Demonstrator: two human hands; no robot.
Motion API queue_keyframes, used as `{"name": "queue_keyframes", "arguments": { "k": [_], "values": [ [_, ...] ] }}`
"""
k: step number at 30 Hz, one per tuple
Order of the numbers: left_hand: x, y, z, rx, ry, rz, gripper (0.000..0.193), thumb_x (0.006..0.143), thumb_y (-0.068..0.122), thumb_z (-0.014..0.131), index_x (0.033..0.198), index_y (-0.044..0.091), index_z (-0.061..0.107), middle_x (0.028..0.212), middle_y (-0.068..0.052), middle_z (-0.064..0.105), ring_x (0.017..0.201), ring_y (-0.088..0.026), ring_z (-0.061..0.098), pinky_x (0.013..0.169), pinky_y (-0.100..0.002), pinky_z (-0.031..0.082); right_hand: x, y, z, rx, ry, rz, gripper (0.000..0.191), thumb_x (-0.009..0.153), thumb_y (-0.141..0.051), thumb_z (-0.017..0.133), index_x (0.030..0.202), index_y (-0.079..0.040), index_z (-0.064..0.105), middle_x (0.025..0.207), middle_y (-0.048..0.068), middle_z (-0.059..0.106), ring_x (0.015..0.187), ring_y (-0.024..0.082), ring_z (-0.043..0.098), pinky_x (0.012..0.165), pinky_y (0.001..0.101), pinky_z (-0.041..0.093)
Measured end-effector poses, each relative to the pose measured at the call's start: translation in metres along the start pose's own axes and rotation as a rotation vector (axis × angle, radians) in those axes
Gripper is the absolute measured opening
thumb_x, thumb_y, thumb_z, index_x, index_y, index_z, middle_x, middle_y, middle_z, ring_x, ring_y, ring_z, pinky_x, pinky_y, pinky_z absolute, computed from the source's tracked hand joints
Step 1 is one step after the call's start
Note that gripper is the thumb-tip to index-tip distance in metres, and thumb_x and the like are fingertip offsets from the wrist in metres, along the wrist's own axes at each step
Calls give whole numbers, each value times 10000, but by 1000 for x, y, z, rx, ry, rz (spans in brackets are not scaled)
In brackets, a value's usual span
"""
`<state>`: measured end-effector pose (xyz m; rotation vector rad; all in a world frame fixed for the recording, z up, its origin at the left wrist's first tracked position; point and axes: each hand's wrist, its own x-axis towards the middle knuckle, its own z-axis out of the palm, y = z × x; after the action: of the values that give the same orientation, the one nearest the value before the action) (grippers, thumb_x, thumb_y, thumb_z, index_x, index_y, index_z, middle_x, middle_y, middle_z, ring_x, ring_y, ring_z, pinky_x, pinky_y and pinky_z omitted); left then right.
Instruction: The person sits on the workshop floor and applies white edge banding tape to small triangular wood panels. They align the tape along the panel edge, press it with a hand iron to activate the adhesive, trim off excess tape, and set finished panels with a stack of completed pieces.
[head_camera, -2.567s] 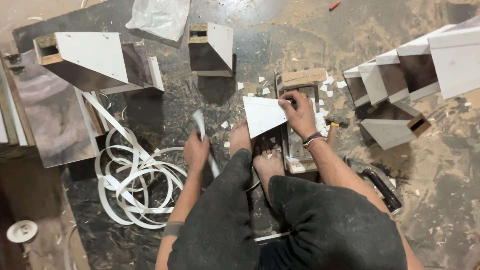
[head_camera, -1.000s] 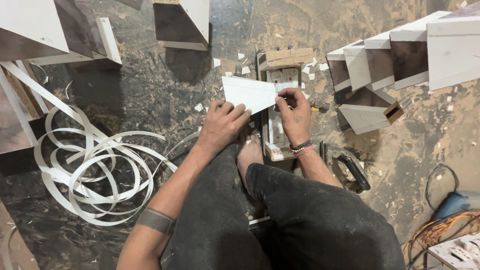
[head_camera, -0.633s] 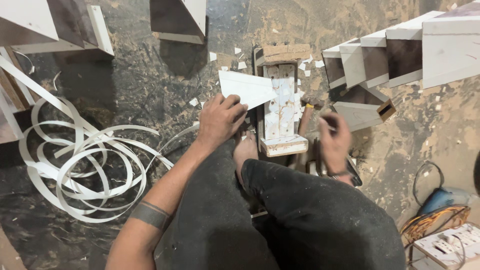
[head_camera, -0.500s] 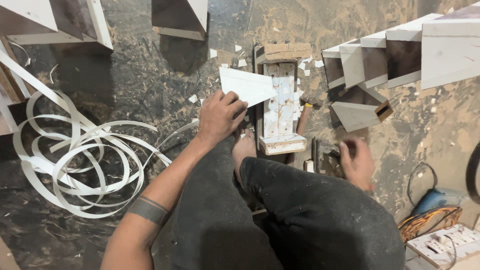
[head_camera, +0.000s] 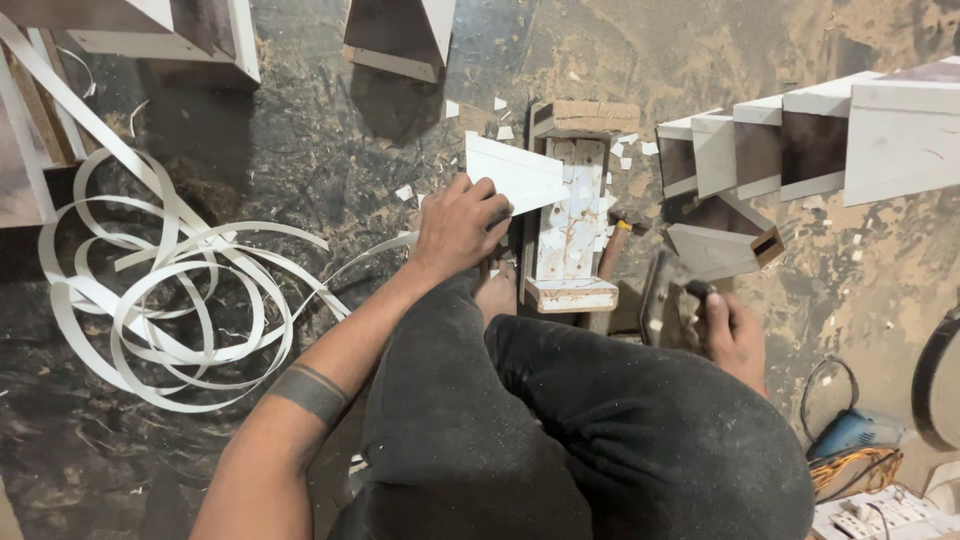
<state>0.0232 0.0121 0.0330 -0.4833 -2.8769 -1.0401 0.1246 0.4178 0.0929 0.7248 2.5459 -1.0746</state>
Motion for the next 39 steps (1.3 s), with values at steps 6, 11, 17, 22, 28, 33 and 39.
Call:
{"name": "queue_keyframes", "arguments": {
  "k": [6,11,17,22,28,33,39],
  "values": [
    [0,0,0,16,4,12,179,826,278,804,945,159,742,938,3,617,933,-229,591,750,-429,502,18,-97,25,-154,-79,-322,308,1072,-313,545,1078,-49,703,740,51,665,629,134,623,552,337,479],
    [-2,-3,4,25,16,42,175,831,258,808,951,146,746,943,2,628,909,-213,577,800,-425,510,29,-157,67,-339,-126,-512,306,1063,-348,582,1071,-63,692,675,135,646,615,302,642,554,429,462],
    [-1,-7,7,25,-2,56,170,846,254,801,955,135,747,943,-16,628,921,-224,581,804,-438,508,32,-188,85,-458,-164,-609,339,1088,-362,563,978,-48,633,711,196,649,726,436,636,610,523,444],
    [-4,-11,7,20,23,94,174,882,273,766,971,127,734,962,-37,608,946,-245,584,817,-433,508,28,-202,95,-429,-153,-708,303,1073,-339,549,1077,-53,650,729,221,639,725,467,626,597,537,456],
    [-16,-26,7,79,25,172,167,971,284,718,986,118,708,1010,-51,603,931,-234,586,782,-417,494,27,-211,109,-434,-199,-702,309,1095,-331,530,1062,-41,632,725,228,644,726,473,624,598,550,447],
    [-35,-35,-2,98,82,184,194,955,282,721,1007,98,688,1092,-61,622,1100,-255,612,859,-397,516,26,-216,119,-484,-212,-734,329,1112,-345,506,1077,-40,624,711,230,642,678,464,628,576,550,449],
    [-41,-36,-7,37,32,105,201,935,260,739,1030,89,696,1107,-79,674,1217,-282,620,882,-422,513,20,-225,135,-449,-280,-744,382,1093,-371,475,1125,-15,610,643,224,627,604,445,630,538,534,463]
  ]
}}
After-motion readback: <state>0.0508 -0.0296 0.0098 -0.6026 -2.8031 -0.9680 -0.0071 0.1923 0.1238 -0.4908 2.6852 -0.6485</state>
